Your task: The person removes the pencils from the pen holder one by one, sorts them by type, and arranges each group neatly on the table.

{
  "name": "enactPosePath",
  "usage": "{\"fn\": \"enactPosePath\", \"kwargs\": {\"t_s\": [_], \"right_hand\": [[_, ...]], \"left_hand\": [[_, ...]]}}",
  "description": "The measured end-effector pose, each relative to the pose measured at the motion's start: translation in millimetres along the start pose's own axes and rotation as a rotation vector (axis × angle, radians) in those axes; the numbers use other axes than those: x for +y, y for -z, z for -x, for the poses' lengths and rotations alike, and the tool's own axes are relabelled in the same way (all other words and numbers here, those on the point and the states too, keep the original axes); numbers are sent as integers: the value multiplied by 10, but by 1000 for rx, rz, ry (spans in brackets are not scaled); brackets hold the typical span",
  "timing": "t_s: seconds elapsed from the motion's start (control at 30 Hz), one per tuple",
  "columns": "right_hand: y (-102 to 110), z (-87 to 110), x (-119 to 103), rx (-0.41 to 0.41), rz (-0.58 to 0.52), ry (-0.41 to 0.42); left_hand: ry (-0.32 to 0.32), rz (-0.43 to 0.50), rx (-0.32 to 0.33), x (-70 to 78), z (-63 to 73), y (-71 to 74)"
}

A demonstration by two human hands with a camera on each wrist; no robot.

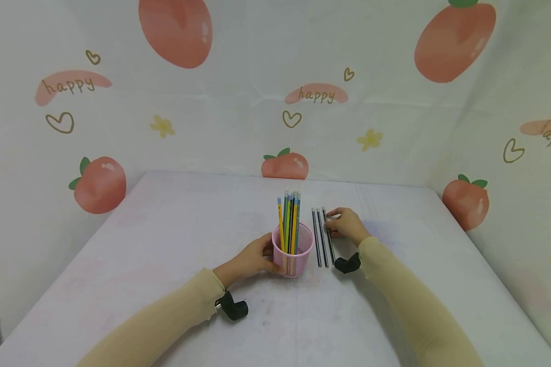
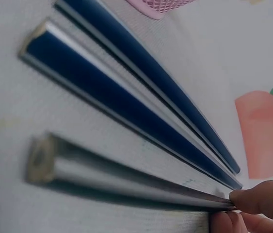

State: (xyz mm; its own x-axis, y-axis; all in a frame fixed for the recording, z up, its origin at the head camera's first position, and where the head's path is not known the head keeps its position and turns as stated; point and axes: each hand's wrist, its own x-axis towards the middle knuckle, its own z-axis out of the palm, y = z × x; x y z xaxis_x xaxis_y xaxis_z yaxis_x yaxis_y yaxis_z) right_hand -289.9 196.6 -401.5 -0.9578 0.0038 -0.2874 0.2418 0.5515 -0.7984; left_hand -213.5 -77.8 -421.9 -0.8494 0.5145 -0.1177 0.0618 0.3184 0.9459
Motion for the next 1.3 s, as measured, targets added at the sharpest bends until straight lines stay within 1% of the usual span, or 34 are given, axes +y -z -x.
{"fn": "enactPosePath", "kwargs": {"t_s": [0.17,0.37,0.8,1.03,1.3], "right_hand": [[-1,4,-8,0,33,6],[2,0,-4,0,35,20],[10,-5,-9,-13,-4,-5],[8,-27,10,-19,-36,-9],[6,-45,40,-20,-58,-17]], "left_hand": [[-4,-6,4,16,8,-3],[-2,-8,9,15,13,-6],[-10,-11,10,7,7,-6],[-3,-20,17,7,7,-4],[9,-5,13,15,11,0]]}}
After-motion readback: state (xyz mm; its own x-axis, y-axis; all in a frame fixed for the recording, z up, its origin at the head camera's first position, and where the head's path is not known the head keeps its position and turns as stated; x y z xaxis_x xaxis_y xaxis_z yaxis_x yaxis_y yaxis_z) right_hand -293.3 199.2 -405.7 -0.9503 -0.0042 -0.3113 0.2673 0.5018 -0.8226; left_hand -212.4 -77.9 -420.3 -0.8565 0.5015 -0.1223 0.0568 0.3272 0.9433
